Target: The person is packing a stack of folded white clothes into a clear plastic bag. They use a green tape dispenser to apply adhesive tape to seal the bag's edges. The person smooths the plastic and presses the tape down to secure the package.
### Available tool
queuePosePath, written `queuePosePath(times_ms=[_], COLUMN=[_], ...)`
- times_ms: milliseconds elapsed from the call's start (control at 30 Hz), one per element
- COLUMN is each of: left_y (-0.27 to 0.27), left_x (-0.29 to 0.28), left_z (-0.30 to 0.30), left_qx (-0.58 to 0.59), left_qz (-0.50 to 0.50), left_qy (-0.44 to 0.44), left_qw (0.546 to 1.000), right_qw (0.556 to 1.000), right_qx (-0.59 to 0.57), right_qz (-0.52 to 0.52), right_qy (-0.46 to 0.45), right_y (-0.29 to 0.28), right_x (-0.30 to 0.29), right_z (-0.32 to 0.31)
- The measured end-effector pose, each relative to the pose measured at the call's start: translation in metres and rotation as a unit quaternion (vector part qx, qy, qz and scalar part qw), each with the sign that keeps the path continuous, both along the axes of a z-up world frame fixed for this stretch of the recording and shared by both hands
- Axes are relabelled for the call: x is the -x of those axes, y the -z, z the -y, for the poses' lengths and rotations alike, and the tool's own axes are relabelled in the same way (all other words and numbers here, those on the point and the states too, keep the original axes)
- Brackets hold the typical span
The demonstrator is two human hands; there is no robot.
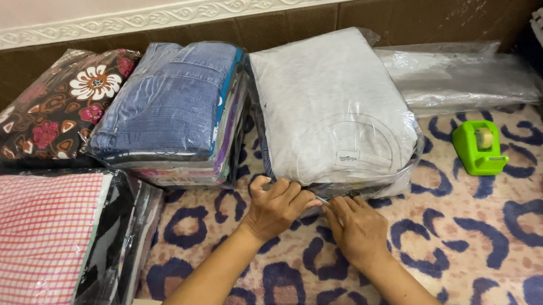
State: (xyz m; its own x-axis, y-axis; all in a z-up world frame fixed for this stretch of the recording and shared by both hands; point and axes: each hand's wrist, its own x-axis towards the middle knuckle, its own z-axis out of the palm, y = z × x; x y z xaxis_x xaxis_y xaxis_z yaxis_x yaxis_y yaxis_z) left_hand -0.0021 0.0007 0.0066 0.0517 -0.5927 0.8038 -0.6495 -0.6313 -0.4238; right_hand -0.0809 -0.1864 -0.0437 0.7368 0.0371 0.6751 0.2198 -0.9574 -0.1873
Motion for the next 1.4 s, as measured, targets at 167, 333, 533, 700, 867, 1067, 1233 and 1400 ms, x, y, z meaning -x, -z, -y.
queuePosePath(times_ms=[167,333,533,700,867,1067,1233,1400], left_y=[-0.003,0.003,-0.036,-0.043,-0.039,0.037,0.066,0.032], left_x=[0.001,0.002,0.001,-0.012,-0.012,0.004,0.000,0.009], left_z=[0.003,-0.004,0.012,0.005,-0.001,-0.003,0.006,0.024], left_qx=[0.004,-0.008,0.023,-0.046,-0.060,0.022,-0.015,0.037], left_qz=[0.008,0.000,-0.231,-0.185,-0.172,0.009,-0.026,-0.044], left_qy=[-0.008,-0.028,-0.059,-0.028,-0.030,0.067,0.045,0.031], left_qw=[1.000,1.000,0.971,0.981,0.983,0.997,0.999,0.998], right_qw=[0.996,0.996,0.996,0.997,0.996,0.986,0.989,0.947], right_qx=[0.074,0.047,-0.037,-0.069,-0.089,-0.154,-0.146,-0.123], right_qz=[0.034,0.079,0.059,0.026,0.013,0.032,0.025,-0.290], right_qy=[0.042,-0.010,-0.056,-0.029,-0.030,-0.063,-0.023,0.066], right_y=[-0.014,-0.011,-0.008,-0.007,-0.009,0.003,0.005,-0.013], right_x=[0.003,-0.004,-0.003,0.003,-0.003,-0.009,-0.006,0.009], right_z=[-0.006,0.000,-0.001,0.005,0.005,0.011,0.008,0.034])
